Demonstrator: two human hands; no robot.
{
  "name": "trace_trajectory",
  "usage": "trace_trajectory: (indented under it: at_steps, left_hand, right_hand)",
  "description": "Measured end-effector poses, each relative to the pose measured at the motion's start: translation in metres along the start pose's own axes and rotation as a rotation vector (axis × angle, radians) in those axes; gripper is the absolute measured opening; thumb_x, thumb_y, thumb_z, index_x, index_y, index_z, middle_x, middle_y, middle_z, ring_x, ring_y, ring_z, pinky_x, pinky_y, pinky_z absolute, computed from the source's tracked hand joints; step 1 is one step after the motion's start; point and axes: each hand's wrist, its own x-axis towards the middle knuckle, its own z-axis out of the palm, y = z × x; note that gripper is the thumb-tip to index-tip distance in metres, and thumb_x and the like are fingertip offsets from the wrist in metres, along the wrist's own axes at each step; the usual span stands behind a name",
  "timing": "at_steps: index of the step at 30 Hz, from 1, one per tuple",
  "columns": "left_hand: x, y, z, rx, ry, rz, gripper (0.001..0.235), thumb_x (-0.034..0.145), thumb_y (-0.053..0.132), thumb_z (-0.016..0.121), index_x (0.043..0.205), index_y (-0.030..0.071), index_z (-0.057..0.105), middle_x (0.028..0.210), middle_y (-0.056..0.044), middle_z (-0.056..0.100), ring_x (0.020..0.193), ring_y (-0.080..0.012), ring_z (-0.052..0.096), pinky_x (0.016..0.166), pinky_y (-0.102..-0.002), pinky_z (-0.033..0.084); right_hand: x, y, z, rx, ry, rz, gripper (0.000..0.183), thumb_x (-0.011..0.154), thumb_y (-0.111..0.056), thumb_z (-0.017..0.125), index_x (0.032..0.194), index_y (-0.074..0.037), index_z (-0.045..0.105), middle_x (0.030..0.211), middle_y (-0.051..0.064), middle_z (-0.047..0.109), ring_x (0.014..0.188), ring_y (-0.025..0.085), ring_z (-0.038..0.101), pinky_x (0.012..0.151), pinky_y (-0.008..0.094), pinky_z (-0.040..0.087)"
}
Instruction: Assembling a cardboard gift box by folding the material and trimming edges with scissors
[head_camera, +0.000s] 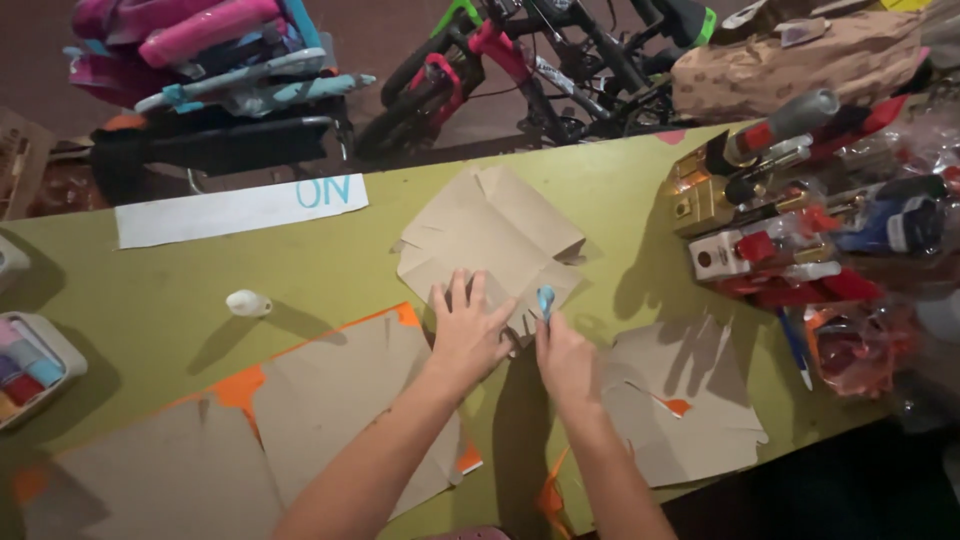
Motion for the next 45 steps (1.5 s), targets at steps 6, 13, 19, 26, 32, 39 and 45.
trace_trajectory:
  at_steps: [6, 13, 19, 26, 32, 39, 45]
  left_hand:
    - [-0.001, 0.001, 0.004, -0.038, -0.087, -0.091, 0.061, 0.076, 0.057, 0.075, 0.133, 0.037, 0.066, 0.151, -0.023, 0.044, 0.147, -0.0528, 0.027, 0.109, -0.077, 0.019]
    - [-0.001, 0.004, 0.016, -0.046, 0.055, -0.103, 0.060, 0.068, 0.047, 0.082, 0.125, 0.035, 0.069, 0.147, -0.024, 0.044, 0.143, -0.0555, 0.028, 0.106, -0.080, 0.020]
    - [-0.002, 0.003, 0.020, -0.041, 0.060, -0.112, 0.063, 0.066, 0.046, 0.083, 0.127, 0.036, 0.067, 0.146, -0.024, 0.047, 0.145, -0.0544, 0.028, 0.107, -0.079, 0.019]
    - [-0.004, 0.002, 0.022, -0.048, 0.046, -0.112, 0.065, 0.067, 0.051, 0.079, 0.129, 0.036, 0.066, 0.150, -0.024, 0.045, 0.147, -0.0532, 0.026, 0.109, -0.080, 0.018]
    - [-0.001, 0.003, 0.012, -0.036, -0.097, -0.138, 0.070, 0.074, 0.057, 0.075, 0.139, 0.039, 0.057, 0.156, -0.024, 0.037, 0.150, -0.0522, 0.019, 0.112, -0.080, 0.011]
    - [0.002, 0.007, 0.004, -0.011, -0.199, -0.162, 0.070, 0.079, 0.061, 0.070, 0.143, 0.041, 0.053, 0.159, -0.022, 0.034, 0.152, -0.0502, 0.015, 0.114, -0.079, 0.007]
    - [0.001, 0.007, 0.007, -0.005, -0.162, -0.150, 0.072, 0.073, 0.056, 0.076, 0.140, 0.039, 0.056, 0.157, -0.022, 0.036, 0.150, -0.0517, 0.019, 0.111, -0.080, 0.012]
  right_hand:
    - [0.006, -0.018, -0.015, -0.155, -0.068, 0.011, 0.027, 0.104, -0.046, 0.048, 0.088, -0.024, 0.052, 0.064, 0.010, 0.070, 0.068, 0.031, 0.077, 0.060, 0.045, 0.061]
    - [0.011, -0.015, 0.002, -0.220, -0.073, -0.011, 0.026, 0.104, -0.041, 0.048, 0.088, -0.022, 0.055, 0.067, 0.010, 0.071, 0.068, 0.033, 0.077, 0.060, 0.047, 0.062]
    - [0.015, 0.010, 0.039, -0.284, -0.054, -0.098, 0.021, 0.101, -0.036, 0.051, 0.088, -0.022, 0.057, 0.069, 0.008, 0.072, 0.070, 0.028, 0.077, 0.060, 0.043, 0.062]
    - [0.010, 0.012, 0.035, -0.225, -0.210, 0.046, 0.030, 0.103, -0.049, 0.044, 0.096, -0.023, 0.057, 0.081, 0.009, 0.072, 0.085, 0.031, 0.078, 0.074, 0.046, 0.064]
    - [-0.007, 0.021, 0.039, -0.324, -0.137, -0.016, 0.026, 0.101, -0.047, 0.047, 0.091, -0.025, 0.054, 0.074, 0.005, 0.071, 0.076, 0.025, 0.078, 0.065, 0.042, 0.063]
    - [-0.009, 0.039, 0.046, -0.410, -0.090, -0.059, 0.026, 0.101, -0.051, 0.045, 0.088, -0.028, 0.051, 0.068, -0.001, 0.069, 0.069, 0.019, 0.077, 0.060, 0.036, 0.062]
    - [0.009, -0.003, -0.003, -0.211, -0.089, -0.066, 0.027, 0.103, -0.040, 0.049, 0.085, -0.021, 0.054, 0.070, 0.011, 0.071, 0.076, 0.030, 0.078, 0.064, 0.043, 0.061]
